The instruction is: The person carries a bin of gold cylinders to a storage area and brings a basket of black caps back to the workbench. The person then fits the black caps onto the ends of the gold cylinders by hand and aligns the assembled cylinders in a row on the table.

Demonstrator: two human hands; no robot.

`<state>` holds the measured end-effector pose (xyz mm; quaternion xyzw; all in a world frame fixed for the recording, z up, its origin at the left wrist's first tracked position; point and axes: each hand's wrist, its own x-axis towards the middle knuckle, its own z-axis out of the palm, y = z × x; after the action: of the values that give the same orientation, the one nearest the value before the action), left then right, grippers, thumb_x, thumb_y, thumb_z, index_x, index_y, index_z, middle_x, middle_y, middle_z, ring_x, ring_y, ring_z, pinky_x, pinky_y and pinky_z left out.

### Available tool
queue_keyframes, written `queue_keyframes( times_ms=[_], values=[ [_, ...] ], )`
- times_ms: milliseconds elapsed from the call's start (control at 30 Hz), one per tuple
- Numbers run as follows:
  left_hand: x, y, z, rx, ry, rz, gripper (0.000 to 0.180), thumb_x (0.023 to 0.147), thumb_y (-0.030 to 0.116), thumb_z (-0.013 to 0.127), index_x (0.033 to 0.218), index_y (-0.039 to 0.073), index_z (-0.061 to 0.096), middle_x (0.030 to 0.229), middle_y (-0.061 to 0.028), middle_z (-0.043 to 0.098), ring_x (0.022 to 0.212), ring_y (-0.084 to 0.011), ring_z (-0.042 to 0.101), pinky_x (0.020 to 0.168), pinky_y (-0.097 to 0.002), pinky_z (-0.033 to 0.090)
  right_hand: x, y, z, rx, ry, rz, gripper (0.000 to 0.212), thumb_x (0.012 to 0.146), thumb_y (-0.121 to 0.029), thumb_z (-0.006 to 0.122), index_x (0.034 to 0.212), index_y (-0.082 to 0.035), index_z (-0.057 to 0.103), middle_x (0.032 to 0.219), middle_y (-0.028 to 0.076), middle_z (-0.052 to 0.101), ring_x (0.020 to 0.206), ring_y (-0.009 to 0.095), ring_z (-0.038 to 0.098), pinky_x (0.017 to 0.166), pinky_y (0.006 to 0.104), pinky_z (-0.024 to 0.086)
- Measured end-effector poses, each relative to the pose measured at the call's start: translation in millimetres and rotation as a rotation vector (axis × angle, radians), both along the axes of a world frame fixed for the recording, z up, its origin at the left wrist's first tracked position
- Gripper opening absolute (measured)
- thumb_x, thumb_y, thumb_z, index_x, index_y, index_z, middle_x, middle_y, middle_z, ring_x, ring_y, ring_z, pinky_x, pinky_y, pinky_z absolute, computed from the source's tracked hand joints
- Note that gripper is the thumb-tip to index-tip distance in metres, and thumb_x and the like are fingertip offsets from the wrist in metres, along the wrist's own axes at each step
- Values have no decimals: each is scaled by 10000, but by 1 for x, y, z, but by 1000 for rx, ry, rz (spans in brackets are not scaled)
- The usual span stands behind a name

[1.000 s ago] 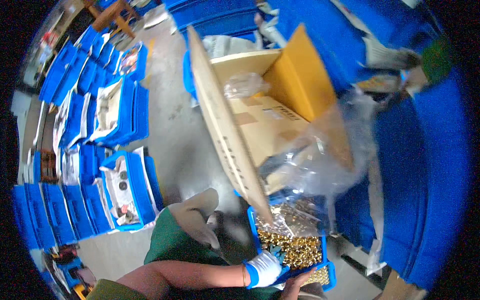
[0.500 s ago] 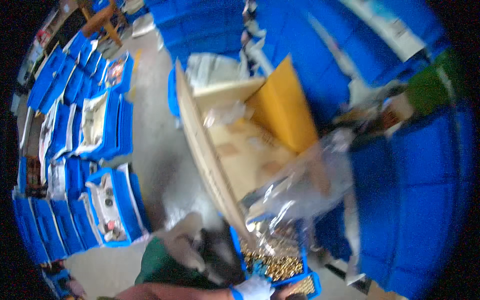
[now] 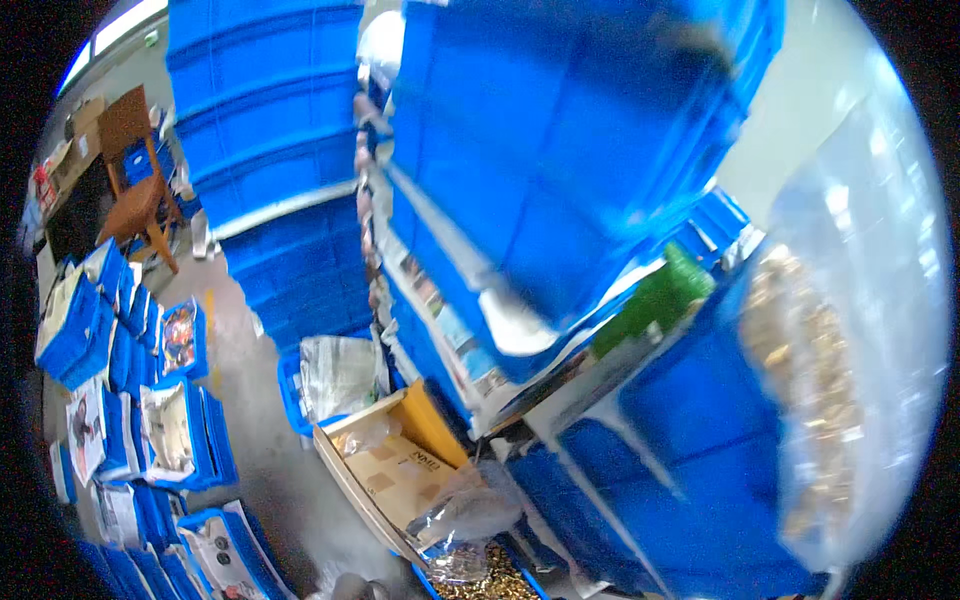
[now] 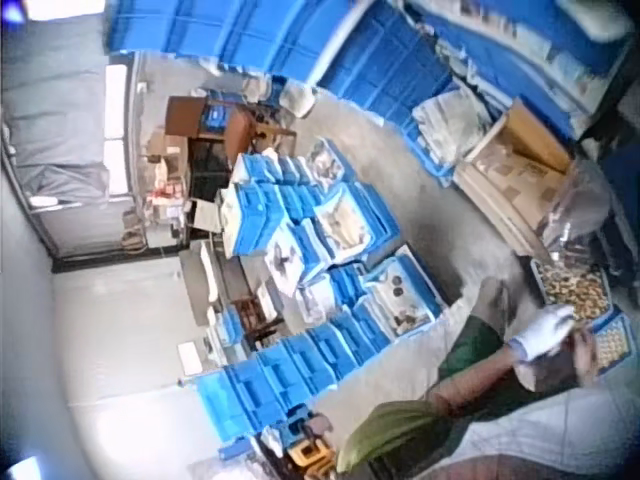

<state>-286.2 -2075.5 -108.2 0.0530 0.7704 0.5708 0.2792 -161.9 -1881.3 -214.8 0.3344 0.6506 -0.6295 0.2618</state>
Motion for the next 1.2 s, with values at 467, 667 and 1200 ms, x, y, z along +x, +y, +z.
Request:
queue_keyframes(
  times_ms=[467,667,1200],
  values=[
    [-87,-132,380,-63,437,103,289,907,213,585,1110,18,648,1083,-187,657,1031,-328,618,902,-368,480,-287,-54,544,-200,738,-214,541,903,-499,561,1221,-69,477,1020,86,574,942,220,583,766,410,533],
    [-78,-175,424,-94,524,129,269,895,170,609,1105,9,651,1087,-173,663,1021,-287,634,890,-339,487,-479,-30,661,268,501,-230,604,858,-337,643,1299,-2,403,1153,150,502,1154,373,513,715,562,572],
    [45,-223,405,-87,92,470,256,933,124,576,1138,-18,634,1123,-118,658,1029,-186,611,926,-298,465,-231,4,606,393,836,243,339,877,-186,622,1159,-3,575,946,149,677,836,191,644,751,347,504]
  ],
)
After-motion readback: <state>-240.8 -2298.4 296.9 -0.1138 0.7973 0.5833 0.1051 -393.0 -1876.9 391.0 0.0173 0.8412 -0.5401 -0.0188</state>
